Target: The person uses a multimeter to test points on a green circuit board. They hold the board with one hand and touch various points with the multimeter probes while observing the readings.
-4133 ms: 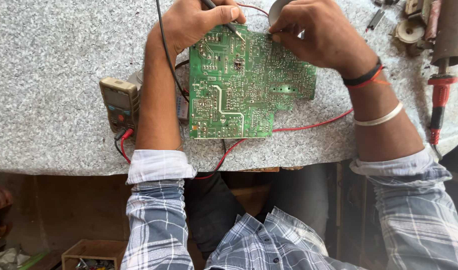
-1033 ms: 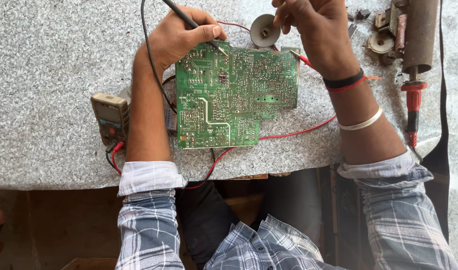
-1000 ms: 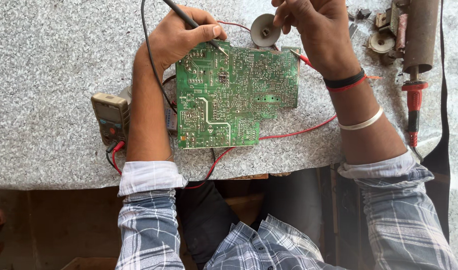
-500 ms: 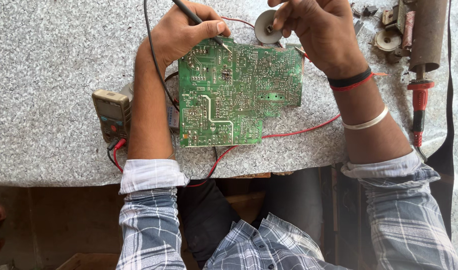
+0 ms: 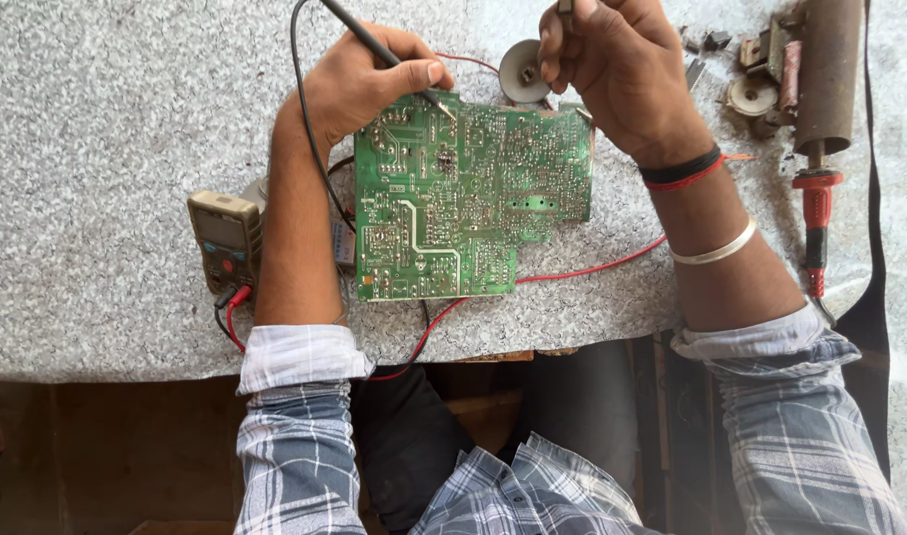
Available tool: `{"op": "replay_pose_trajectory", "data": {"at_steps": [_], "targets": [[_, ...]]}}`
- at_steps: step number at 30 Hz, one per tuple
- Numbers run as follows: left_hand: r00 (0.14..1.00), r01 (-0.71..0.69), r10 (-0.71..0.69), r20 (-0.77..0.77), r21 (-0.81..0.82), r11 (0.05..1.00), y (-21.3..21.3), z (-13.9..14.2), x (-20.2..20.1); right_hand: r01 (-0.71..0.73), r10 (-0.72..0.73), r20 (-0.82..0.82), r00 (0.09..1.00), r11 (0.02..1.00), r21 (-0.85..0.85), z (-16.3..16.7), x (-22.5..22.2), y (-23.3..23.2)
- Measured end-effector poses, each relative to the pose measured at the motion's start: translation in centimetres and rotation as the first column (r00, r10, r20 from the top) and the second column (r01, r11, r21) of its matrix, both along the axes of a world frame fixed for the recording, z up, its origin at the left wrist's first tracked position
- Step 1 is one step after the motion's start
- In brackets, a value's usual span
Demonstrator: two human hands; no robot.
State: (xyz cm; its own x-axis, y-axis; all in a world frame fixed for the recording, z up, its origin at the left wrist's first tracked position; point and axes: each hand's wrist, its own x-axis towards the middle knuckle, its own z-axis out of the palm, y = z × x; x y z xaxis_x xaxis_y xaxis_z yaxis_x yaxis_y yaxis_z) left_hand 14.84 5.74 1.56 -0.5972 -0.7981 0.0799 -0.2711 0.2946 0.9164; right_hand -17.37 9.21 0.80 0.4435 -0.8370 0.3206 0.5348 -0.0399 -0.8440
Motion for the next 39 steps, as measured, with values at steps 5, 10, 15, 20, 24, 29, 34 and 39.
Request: {"op": "replay_pose_trajectory", "data": {"at_steps": [5, 10, 15, 20, 24, 29, 34, 39], "targets": [[0.999, 0.0, 0.001, 0.037, -0.036, 0.999, 0.3, 0.3, -0.4, 0.062, -0.061, -0.012, 0.998, 0.998, 0.022, 1.0, 0.1, 0.5], [1.0, 0.025, -0.025, -0.001, 0.014, 1.0, 0.1, 0.3, -0.7, 0.092, -0.093, 0.018, 0.995, 0.995, 0.047, 1.3, -0.1, 0.6], [1.0, 0.009, -0.01, 0.015, 0.012, 1.0, 0.2, 0.2, -0.9, 0.052, -0.05, -0.054, 0.997, 0.998, 0.035, 1.4, -0.2, 0.7], [1.0, 0.006, -0.006, 0.009, 0.007, 1.0, 0.4, 0.2, -0.9, 0.088, -0.141, -0.296, 0.945, 0.979, -0.183, 1.6, 0.0, 0.9], [1.0, 0.02, -0.02, -0.001, 0.019, 1.0, 0.1, -0.2, -0.7, 0.096, -0.254, -0.495, 0.831, 0.942, -0.323, 1.4, 0.9, 0.9], [0.999, 0.033, -0.03, 0.031, -0.084, 0.996, -0.8, -1.4, 0.3, 0.021, -0.661, -0.533, 0.528, 0.638, -0.77, 0.3, 2.6, 0.8], [0.998, 0.051, -0.058, -0.024, -0.211, 0.976, -1.3, -2.7, 1.3, -0.096, -0.642, -0.563, 0.521, 0.611, -0.786, -1.0, 4.2, 0.2], [0.998, 0.003, 0.007, 0.066, -0.161, 0.987, -0.9, -2.9, 2.0, -0.044, -0.597, -0.631, 0.495, 0.708, -0.705, -1.9, 6.0, 0.1]]}}
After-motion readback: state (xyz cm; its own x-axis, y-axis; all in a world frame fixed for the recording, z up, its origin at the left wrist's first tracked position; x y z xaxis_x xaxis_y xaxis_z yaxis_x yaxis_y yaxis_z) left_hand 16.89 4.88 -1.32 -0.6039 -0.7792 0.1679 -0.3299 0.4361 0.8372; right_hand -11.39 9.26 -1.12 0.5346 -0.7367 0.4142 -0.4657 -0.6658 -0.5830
